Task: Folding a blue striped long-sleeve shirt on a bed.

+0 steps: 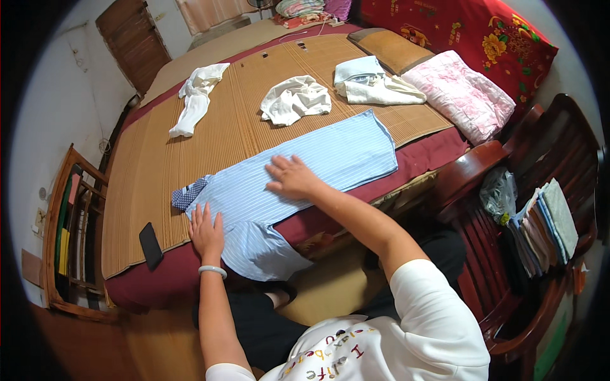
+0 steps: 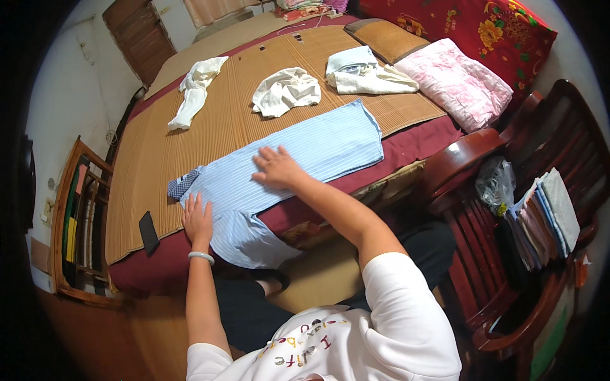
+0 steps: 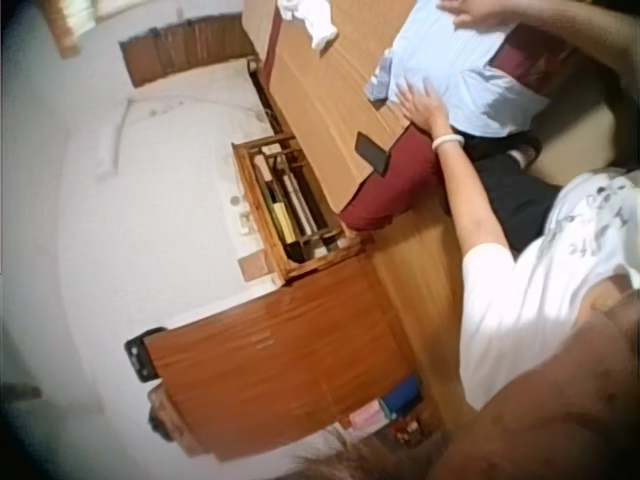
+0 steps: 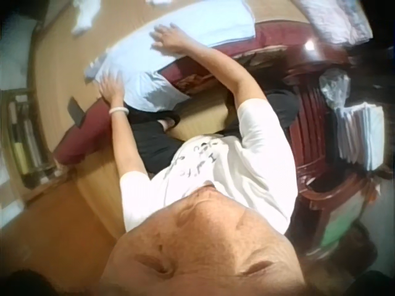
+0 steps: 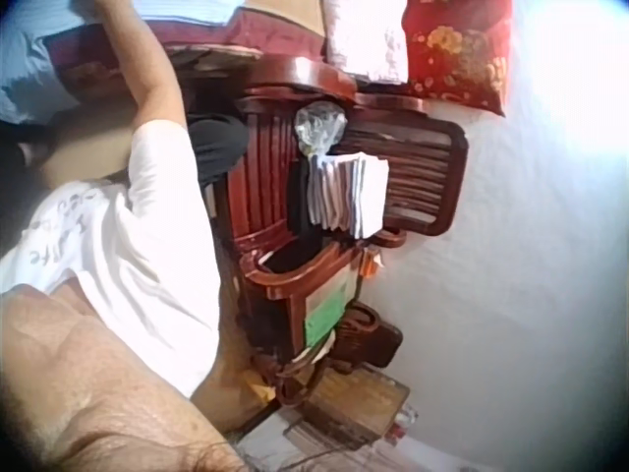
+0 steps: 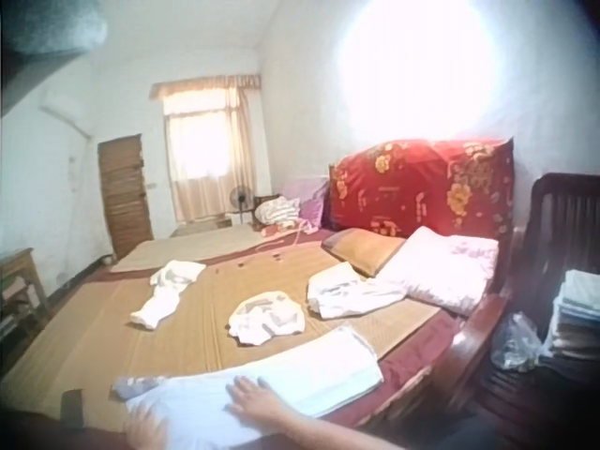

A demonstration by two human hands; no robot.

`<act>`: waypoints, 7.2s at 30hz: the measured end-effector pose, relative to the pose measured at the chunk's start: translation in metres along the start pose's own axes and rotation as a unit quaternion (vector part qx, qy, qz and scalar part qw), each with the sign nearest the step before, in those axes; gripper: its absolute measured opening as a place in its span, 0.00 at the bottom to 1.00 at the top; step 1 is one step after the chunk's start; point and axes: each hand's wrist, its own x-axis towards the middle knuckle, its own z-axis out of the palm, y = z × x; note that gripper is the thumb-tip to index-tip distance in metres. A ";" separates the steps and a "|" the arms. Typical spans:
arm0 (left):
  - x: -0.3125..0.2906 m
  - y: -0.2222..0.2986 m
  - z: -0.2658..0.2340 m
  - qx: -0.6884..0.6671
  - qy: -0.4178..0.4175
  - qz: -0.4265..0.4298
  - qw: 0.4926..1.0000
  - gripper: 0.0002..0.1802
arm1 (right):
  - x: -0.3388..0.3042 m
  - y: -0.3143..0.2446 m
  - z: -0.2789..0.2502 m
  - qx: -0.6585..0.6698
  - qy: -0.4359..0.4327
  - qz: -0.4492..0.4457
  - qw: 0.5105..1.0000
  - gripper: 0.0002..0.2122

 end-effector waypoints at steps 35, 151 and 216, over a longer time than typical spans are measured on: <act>0.003 -0.003 0.009 -0.012 0.027 0.014 0.999 0.30 | -0.004 0.021 -0.011 -0.026 -0.024 -0.008 0.999 0.33; 0.033 0.125 0.000 -0.041 -0.157 0.191 0.968 0.39 | -0.076 0.131 -0.057 -0.129 0.142 0.259 0.947 0.26; 0.034 0.016 0.016 0.016 -0.019 0.006 1.000 0.35 | -0.018 -0.082 0.014 0.017 0.010 -0.045 0.999 0.32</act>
